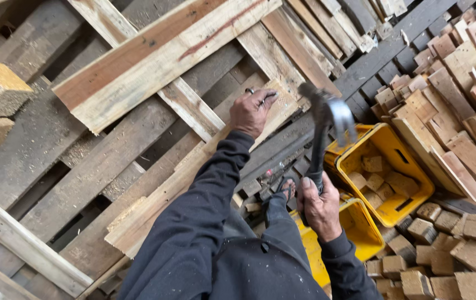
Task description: The person retrieves small wooden blocks from a yellow bin and places them on a wooden pallet. They then pick up a wooden plank, position it on the pallet, and use a hammer to drive nails into the plank to secure it.
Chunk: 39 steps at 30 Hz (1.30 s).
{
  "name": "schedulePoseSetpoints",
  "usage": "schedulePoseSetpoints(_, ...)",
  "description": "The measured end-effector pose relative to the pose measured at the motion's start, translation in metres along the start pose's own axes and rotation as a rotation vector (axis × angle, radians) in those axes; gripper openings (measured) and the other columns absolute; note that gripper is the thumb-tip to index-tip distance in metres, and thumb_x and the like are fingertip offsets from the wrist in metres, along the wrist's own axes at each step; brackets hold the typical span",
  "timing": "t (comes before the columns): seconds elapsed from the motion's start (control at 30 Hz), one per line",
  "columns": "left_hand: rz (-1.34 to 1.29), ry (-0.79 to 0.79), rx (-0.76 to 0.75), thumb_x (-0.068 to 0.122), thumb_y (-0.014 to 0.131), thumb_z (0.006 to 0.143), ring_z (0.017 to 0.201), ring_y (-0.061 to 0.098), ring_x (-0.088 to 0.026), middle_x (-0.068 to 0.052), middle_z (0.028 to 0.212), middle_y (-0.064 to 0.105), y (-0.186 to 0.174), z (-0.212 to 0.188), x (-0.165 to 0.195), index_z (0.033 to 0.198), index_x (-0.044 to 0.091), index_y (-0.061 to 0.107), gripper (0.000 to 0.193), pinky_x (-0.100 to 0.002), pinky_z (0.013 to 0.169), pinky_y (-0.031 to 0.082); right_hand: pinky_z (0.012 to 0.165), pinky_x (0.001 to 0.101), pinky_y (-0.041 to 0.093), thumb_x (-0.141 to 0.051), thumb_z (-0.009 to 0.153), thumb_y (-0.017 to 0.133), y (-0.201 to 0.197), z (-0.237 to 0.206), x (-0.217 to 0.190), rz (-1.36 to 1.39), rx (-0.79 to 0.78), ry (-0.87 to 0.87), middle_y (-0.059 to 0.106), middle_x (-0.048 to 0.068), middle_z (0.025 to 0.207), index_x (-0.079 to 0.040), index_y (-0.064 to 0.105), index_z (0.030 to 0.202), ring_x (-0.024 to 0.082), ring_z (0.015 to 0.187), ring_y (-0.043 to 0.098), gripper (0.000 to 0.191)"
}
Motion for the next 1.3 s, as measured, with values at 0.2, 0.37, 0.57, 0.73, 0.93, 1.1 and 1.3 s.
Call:
schedulePoseSetpoints(0.2,0.108,-0.040,-0.062,0.034,0.078,0.092,0.074,0.072,-0.021,-0.004,0.087,0.077,-0.006,0.009,0.001,0.101,0.020,0.080,0.016,-0.035,0.065,0.058,0.043,0.0247,0.042,-0.035,0.100,0.062,0.013,0.024,-0.016,-0.133,-0.055,0.101,0.054,-0.002,0.063,-0.004,0.057,0.098,0.007,0.048,0.049,0.032)
schedulePoseSetpoints(0.37,-0.181,0.139,0.006,0.024,0.064,0.109,0.090,0.074,-0.017,-0.012,0.116,0.073,-0.011,0.012,-0.005,0.139,0.009,0.062,0.034,-0.033,0.076,0.062,0.048,0.0271,0.047,-0.047,0.104,0.060,-0.031,0.021,-0.044,-0.130,-0.018,-0.307,0.060,0.005,0.073,-0.001,0.057,0.105,0.014,0.053,0.057,0.046)
schedulePoseSetpoints(0.57,-0.744,-0.250,0.589,0.024,0.056,0.112,0.069,0.053,-0.009,-0.003,0.080,0.064,-0.013,0.021,-0.029,0.127,0.004,0.060,0.025,-0.025,0.059,0.043,0.052,0.0346,0.051,-0.041,0.099,0.062,-0.113,0.016,-0.158,0.496,0.336,-0.763,0.061,0.013,0.073,-0.005,0.062,0.107,0.023,0.059,0.058,0.037)
schedulePoseSetpoints(0.73,-0.513,-0.302,0.712,0.022,0.054,0.114,0.069,0.059,-0.010,-0.002,0.079,0.065,-0.015,0.029,-0.027,0.109,0.004,0.057,0.020,-0.029,0.063,0.050,0.054,0.0348,0.047,-0.026,0.099,0.066,-0.039,0.042,-0.087,-0.215,0.054,-0.287,0.057,0.013,0.073,-0.005,0.065,0.102,0.022,0.061,0.053,0.022)
schedulePoseSetpoints(0.93,-0.239,-0.287,0.684,0.022,0.060,0.110,0.069,0.063,-0.012,-0.005,0.080,0.067,-0.021,0.039,-0.018,0.104,0.003,0.066,0.022,-0.031,0.066,0.053,0.052,0.0344,0.042,-0.017,0.099,0.066,-0.052,0.077,-0.066,-0.254,0.025,-0.107,0.056,0.010,0.072,-0.005,0.067,0.099,0.020,0.060,0.050,0.012)
schedulePoseSetpoints(1.1,-0.425,-0.311,0.687,0.020,0.063,0.106,0.072,0.067,-0.009,-0.005,0.092,0.074,-0.018,0.036,-0.015,0.123,0.005,0.071,0.024,-0.026,0.065,0.057,0.048,0.0338,0.041,-0.023,0.100,0.064,-0.103,0.064,-0.189,0.406,0.191,-0.710,0.055,0.009,0.069,-0.004,0.065,0.098,0.019,0.055,0.049,0.018)
schedulePoseSetpoints(1.3,-0.415,-0.272,0.685,0.016,0.063,0.106,0.071,0.063,-0.008,-0.007,0.102,0.074,-0.021,0.037,-0.021,0.133,0.007,0.069,0.029,-0.028,0.062,0.055,0.044,0.0331,0.040,-0.030,0.100,0.062,-0.005,0.059,-0.067,-0.409,-0.071,0.082,0.054,0.007,0.064,-0.004,0.062,0.097,0.017,0.048,0.048,0.026)
Point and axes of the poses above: each hand's wrist, its own z-axis towards the middle knuckle, its own y-axis out of the palm, x = y × z, the point moved 2 cm from there along z, towards the middle knuckle
